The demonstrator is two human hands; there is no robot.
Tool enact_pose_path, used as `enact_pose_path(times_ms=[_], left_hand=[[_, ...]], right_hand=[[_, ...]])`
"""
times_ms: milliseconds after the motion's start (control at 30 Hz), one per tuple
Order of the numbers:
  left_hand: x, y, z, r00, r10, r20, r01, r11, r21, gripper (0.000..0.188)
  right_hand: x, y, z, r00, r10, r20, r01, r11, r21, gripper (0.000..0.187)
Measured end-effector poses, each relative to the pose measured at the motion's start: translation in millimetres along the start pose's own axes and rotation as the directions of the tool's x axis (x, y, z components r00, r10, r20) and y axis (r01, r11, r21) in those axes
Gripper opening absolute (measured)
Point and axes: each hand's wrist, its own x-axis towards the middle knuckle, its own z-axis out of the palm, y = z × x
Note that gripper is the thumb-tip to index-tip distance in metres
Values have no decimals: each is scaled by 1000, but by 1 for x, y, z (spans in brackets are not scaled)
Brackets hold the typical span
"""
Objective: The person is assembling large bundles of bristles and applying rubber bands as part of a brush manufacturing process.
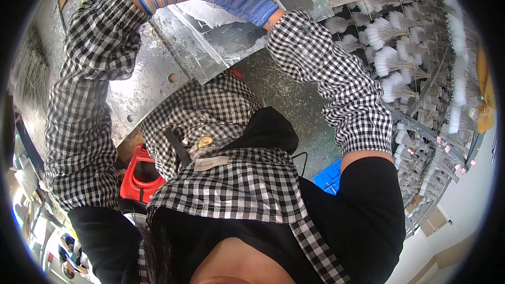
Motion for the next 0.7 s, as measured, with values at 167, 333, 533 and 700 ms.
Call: enact_pose_path(times_ms=[167, 333, 533, 700], left_hand=[[-2, 2, -1, 999, 21, -26, -22, 999, -34, 34], [-1, 3, -6, 1000, -9, 7, 9, 999, -51, 32], [-5, -8, 0, 1000, -8, 8, 9, 994, -112, 29], [9, 10, 0, 972, -129, 196, 134, 991, -13, 42]], right_hand=[[4, -6, -7, 999, -35, -36, 34, 999, -35, 68], [14, -14, -11, 994, -78, -80, 72, 994, -77, 70], [85, -39, -57, 881, 141, 451, -79, 985, -153, 74], [35, -36, -62, 959, 229, 169, -269, 924, 272, 61]])
